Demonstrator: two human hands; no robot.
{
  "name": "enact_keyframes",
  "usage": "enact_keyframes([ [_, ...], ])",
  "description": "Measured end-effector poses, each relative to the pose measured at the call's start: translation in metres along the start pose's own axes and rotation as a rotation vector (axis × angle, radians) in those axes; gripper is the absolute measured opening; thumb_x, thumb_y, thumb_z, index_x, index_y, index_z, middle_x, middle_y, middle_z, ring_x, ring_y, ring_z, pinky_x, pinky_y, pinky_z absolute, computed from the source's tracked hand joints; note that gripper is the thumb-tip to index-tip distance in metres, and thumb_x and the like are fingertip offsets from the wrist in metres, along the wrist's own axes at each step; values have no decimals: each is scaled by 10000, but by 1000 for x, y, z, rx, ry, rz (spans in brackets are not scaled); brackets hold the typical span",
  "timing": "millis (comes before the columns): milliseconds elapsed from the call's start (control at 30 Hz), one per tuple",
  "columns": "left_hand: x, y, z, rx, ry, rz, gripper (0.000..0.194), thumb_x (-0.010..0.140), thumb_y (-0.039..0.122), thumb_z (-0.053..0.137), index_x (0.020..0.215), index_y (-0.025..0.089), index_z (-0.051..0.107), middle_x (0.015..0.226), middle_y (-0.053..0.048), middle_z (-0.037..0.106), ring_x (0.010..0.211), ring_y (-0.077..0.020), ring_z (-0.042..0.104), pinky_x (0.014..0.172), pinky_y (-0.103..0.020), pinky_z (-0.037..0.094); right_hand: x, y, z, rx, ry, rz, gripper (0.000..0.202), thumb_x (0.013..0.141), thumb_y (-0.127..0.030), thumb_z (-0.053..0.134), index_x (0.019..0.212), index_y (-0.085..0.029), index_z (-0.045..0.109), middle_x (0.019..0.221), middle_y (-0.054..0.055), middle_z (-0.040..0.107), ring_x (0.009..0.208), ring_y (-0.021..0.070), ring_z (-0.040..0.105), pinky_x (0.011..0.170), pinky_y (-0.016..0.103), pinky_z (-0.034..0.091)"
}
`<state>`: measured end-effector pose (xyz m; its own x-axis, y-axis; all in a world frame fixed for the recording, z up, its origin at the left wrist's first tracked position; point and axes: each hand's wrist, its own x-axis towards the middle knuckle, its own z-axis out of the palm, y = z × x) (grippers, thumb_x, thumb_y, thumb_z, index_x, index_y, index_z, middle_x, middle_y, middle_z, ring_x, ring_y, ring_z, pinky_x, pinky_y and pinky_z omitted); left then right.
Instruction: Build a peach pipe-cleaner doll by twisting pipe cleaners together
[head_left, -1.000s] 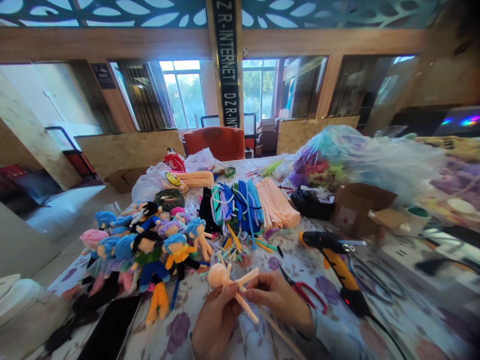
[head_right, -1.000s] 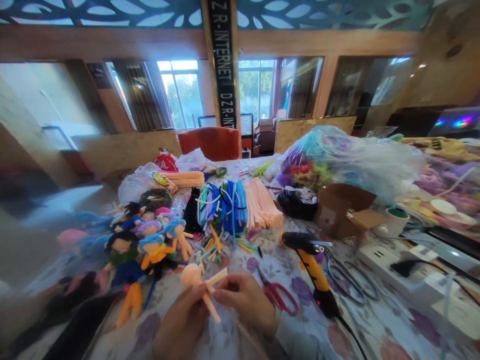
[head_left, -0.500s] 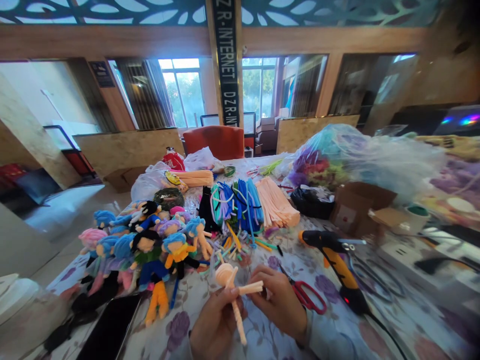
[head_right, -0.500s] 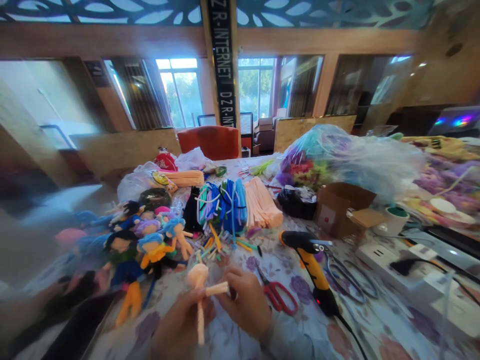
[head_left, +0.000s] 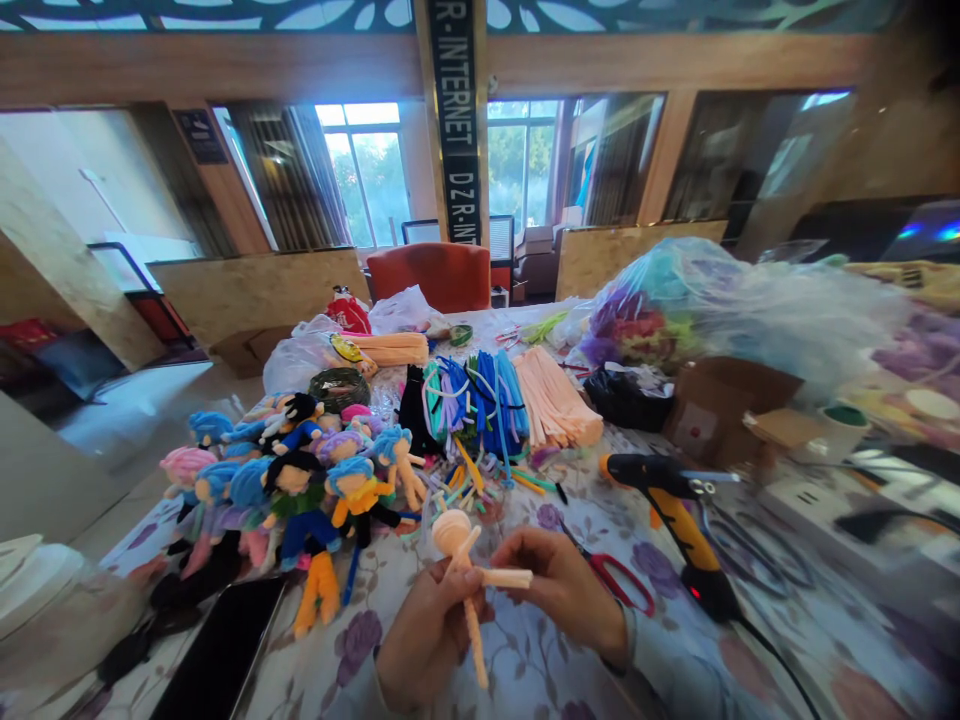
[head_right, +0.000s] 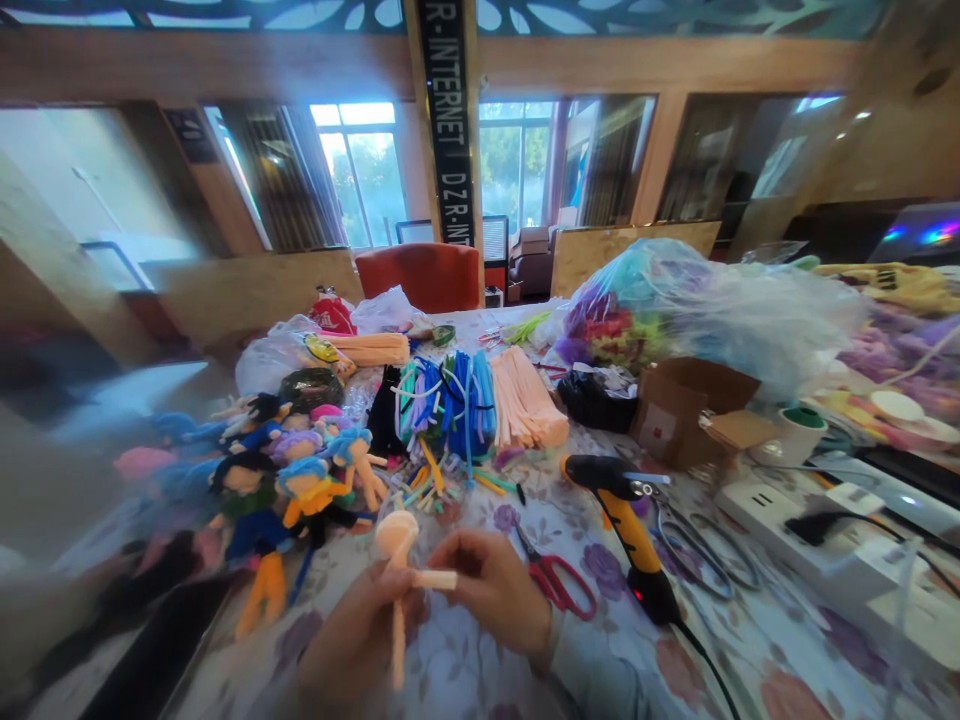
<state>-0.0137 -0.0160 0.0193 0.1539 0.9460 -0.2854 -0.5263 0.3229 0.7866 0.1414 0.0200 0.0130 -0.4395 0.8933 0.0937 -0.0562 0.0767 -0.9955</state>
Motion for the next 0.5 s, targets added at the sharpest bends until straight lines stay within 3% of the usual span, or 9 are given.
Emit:
enact_keyframes([
  [133,-1,5,-2,213,62,-22,201,564,287,731,541,152,583,450,10,557,314,-58,381,298,-178,239,3,-2,-2,286,-25,136,246,621,-300,762,732,-136,616,610,-16,624,513,96,542,491,205,398],
  [200,-2,8,-3,301,93,-21,190,564,291,716,528,155,590,436,11,551,280,-57,348,278,-188,206,3,-3,-3,293,2,133,237,607,-274,773,717,-134,617,622,-9,645,534,98,556,504,201,392],
  [333,-2,12,-1,393,157,60,164,553,242,729,486,141,619,428,16,517,367,-80,421,351,-191,283,1,-4,-3,251,57,114,211,599,-240,771,689,-138,609,592,-19,634,521,92,533,500,200,378],
  [500,-3,14,2,502,150,40,184,578,257,718,474,129,637,438,11,496,423,-91,420,407,-207,275,2,-4,-6,168,85,67,210,604,-258,768,691,-149,611,577,-33,590,511,87,493,487,204,356],
])
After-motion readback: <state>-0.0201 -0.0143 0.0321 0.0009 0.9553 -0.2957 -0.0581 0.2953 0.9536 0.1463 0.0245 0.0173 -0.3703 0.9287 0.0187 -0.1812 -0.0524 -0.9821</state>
